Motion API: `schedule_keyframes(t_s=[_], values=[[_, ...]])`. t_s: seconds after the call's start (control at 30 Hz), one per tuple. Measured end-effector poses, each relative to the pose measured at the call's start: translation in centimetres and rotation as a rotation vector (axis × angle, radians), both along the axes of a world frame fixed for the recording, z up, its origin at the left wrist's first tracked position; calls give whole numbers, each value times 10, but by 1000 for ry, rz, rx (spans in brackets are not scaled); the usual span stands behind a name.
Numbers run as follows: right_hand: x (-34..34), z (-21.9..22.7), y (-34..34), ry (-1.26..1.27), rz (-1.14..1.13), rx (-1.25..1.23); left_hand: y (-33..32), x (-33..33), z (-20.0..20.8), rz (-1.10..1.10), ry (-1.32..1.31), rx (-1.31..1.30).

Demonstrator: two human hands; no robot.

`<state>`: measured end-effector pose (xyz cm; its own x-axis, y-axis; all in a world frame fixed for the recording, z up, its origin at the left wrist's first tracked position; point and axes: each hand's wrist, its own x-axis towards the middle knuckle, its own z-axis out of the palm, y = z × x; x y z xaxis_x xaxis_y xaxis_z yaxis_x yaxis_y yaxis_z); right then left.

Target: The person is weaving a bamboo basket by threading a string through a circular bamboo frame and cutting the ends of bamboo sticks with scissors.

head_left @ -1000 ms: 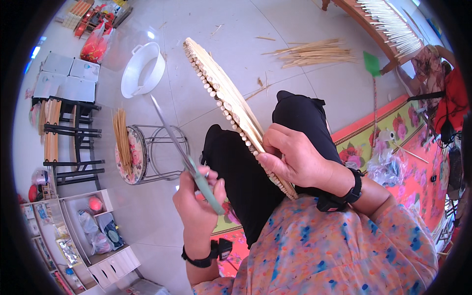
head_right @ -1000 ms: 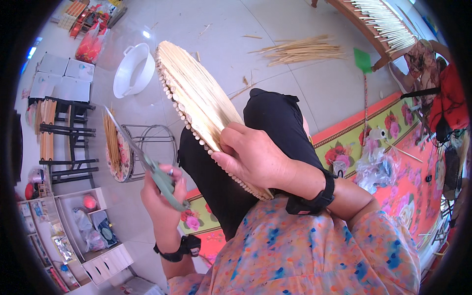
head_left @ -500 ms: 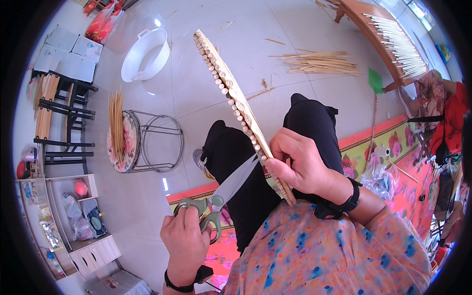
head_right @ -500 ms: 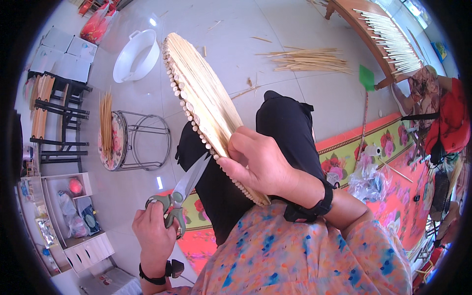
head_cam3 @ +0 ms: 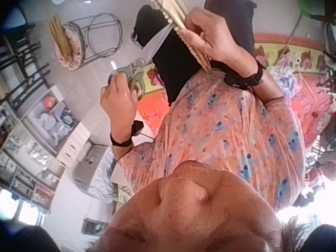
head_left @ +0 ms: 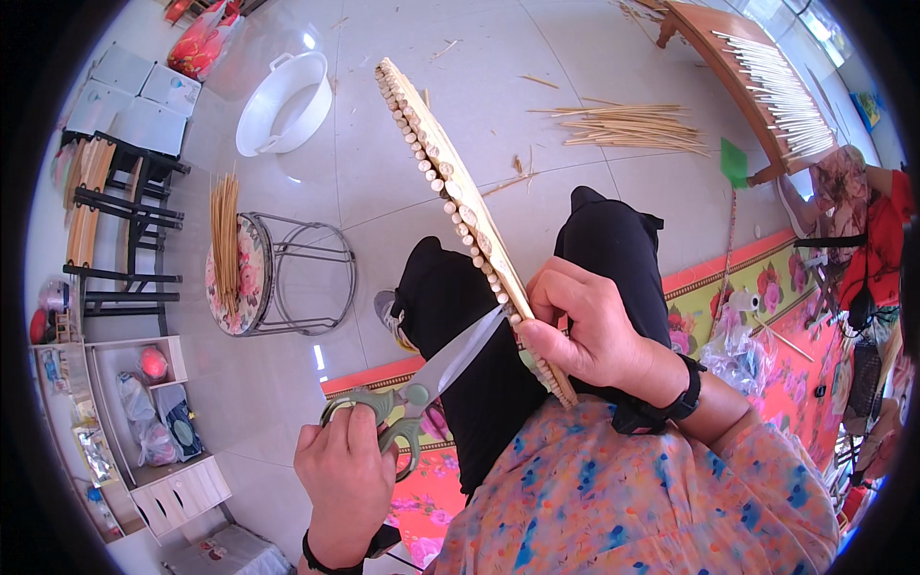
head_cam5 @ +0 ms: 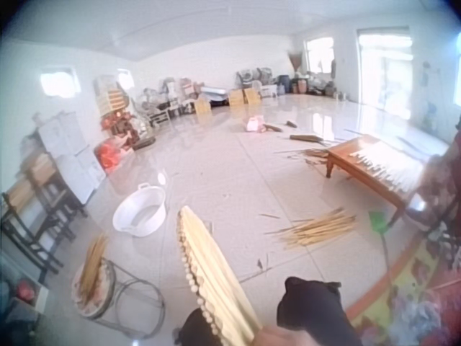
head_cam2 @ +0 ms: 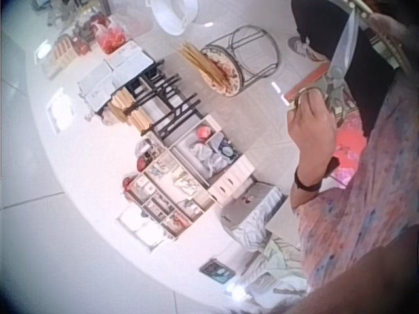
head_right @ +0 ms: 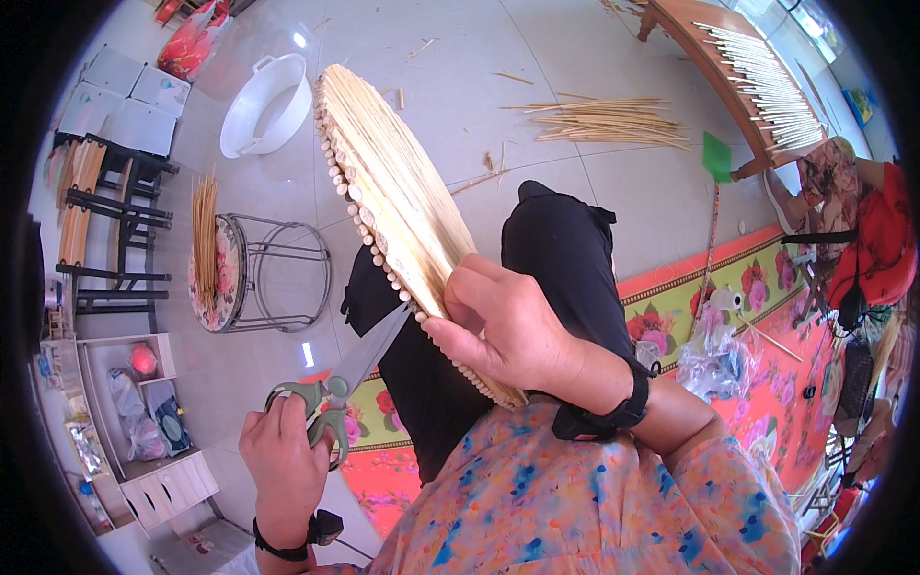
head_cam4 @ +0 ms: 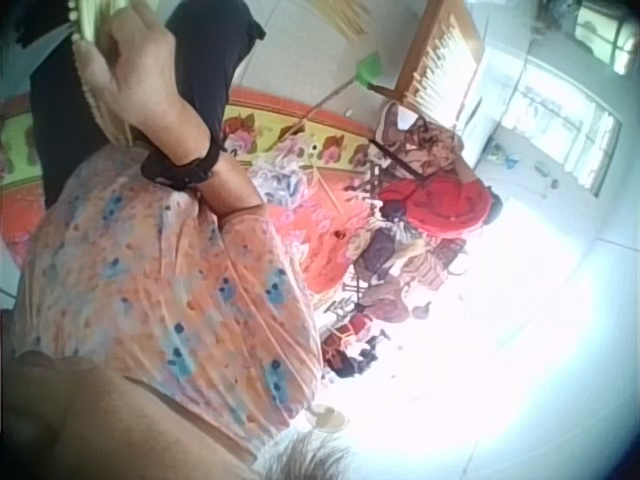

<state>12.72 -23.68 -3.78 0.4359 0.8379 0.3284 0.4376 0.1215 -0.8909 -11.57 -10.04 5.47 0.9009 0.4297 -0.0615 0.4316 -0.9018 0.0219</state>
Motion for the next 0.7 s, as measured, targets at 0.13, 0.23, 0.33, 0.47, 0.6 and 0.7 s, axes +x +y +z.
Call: schedule_keyframes(t_s=[0.13,0.23,0.33,0.47,0.6,0.7], values=[[0,-1,0,-4,2,6,3,1,5,-13,18,-53],[0,-1,0,-1,2,2,6,3,8,-27,35,-69],[0,0,0,-2,5,9,7,4,11,-29,40,-74],[0,0,-1,14,0,9,7,4,10,-29,35,-58],[1,-1,-1,-2,6,9,6,5,9,-19,41,-53],[1,0,-1,-4,-1,20,6,6,8,-32,32,-56]])
